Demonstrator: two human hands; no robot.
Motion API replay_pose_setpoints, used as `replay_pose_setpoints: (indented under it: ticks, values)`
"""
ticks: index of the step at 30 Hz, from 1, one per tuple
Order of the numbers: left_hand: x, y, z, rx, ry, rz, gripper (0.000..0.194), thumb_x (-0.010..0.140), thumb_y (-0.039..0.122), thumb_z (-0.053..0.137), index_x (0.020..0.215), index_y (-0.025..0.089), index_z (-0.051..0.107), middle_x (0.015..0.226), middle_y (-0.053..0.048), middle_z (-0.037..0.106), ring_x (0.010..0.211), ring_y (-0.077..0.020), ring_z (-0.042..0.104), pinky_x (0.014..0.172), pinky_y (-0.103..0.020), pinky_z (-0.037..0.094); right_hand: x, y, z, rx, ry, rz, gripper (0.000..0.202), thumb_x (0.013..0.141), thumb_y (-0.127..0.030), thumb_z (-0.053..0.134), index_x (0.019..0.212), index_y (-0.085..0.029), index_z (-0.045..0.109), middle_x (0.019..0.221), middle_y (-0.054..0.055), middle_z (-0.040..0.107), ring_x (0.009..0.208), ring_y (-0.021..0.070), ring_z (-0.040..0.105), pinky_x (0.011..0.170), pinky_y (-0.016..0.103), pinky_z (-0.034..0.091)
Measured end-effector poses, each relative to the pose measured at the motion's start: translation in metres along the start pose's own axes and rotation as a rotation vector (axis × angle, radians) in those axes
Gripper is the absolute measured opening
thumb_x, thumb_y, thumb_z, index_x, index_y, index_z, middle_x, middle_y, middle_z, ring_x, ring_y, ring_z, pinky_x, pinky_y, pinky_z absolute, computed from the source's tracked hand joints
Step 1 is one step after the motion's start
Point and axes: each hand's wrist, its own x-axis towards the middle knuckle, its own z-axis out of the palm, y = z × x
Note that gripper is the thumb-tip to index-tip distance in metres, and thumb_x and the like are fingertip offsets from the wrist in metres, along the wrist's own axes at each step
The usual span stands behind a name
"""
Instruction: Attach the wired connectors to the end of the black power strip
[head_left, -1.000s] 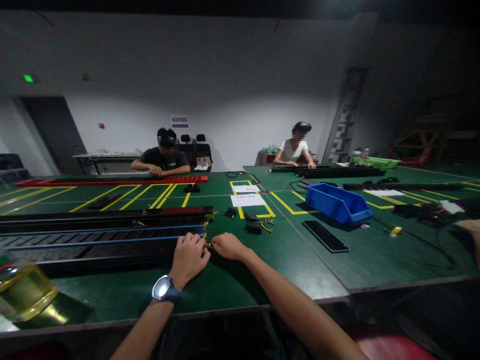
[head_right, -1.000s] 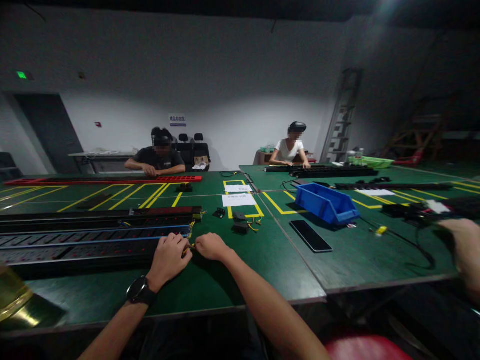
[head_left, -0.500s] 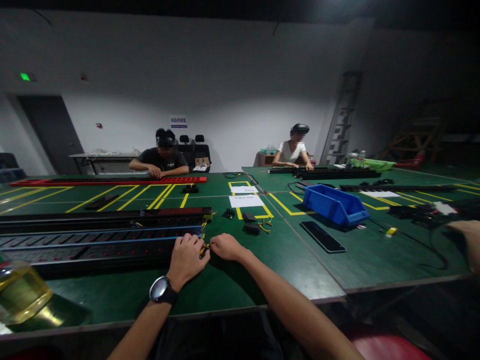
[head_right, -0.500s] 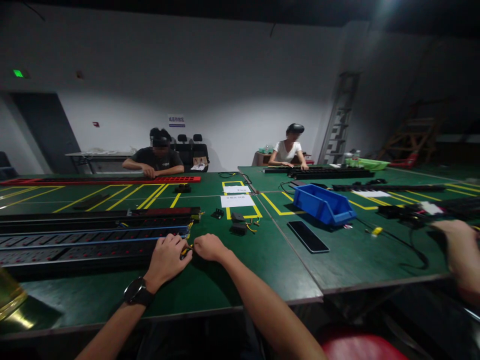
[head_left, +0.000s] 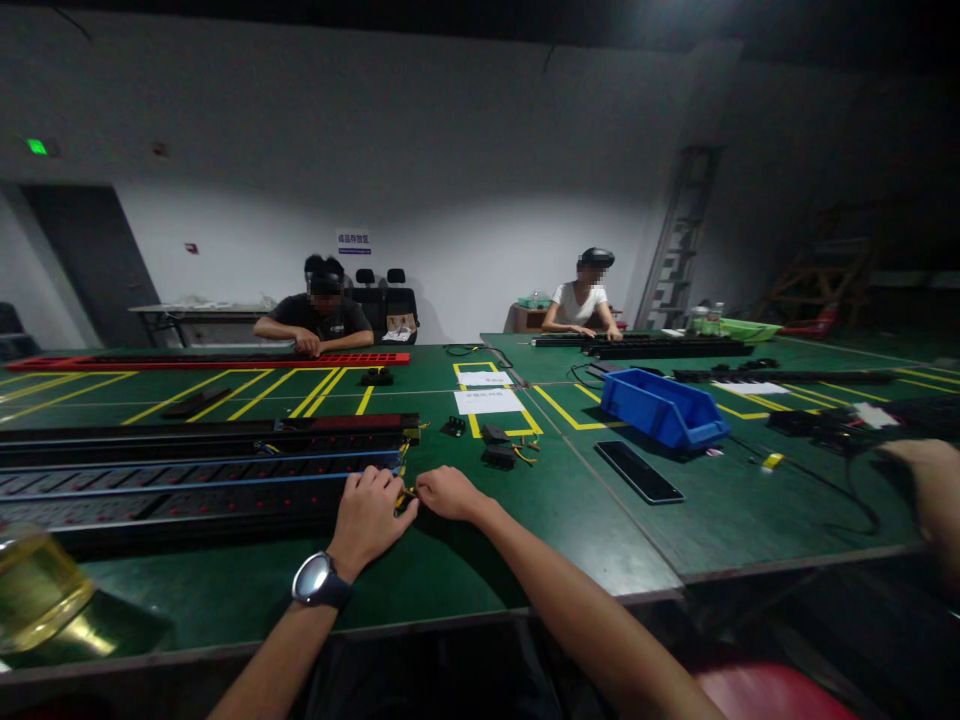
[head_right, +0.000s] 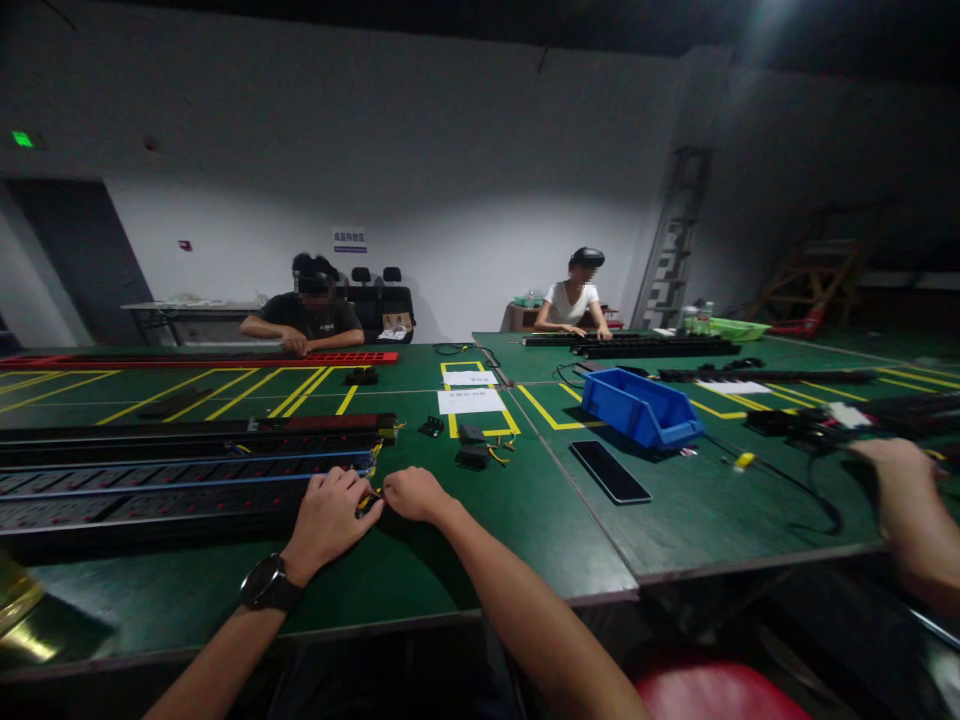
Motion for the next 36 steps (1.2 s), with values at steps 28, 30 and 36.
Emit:
replay_pose_setpoints:
  ticks: [28,30,36]
  values:
    - [-0.0002,-0.0013,0.0000,-0.021,-0.025,0.006,0.019,0.091,0.028,0.055,0.086,0.020,0.072,0.094,-0.011,0.072,0.096,-0.0286,0.059,0.084,-0.045,0.040,-0.0027,-0.0034,-0.0072,0.027,-0.021,0.020,0.031,0.100,-0.022,0.047,0.096,-0.022,0.078,0.105,0.008,0.079,0.094,0.0193,0.071,0.077,0.025,0.039]
    - [0.0001,-0.0009,0.0009,-0.011,-0.026,-0.005,0.019,0.091,0.027,0.054,0.086,0.020,0.072,0.093,-0.011,0.072,0.096,-0.0292,0.058,0.084,-0.045,0.040,-0.0019,-0.0025,-0.0058,0.028,-0.020,0.020,0.032,0.100,-0.022,0.047,0.096,-0.022,0.078,0.105,0.007,0.079,0.094,0.0191,0.071,0.077,0.025,0.040]
    - [0.0003,0.0016,-0.0004,0.003,-0.016,-0.041,0.016,0.088,0.028,0.057,0.089,0.020,0.071,0.095,-0.011,0.070,0.098,-0.0306,0.058,0.083,-0.044,0.039,0.0000,0.0000,-0.0022,0.036,-0.009,-0.002,0.033,0.099,-0.020,0.045,0.098,-0.022,0.079,0.105,0.007,0.079,0.092,0.0189,0.071,0.077,0.024,0.041]
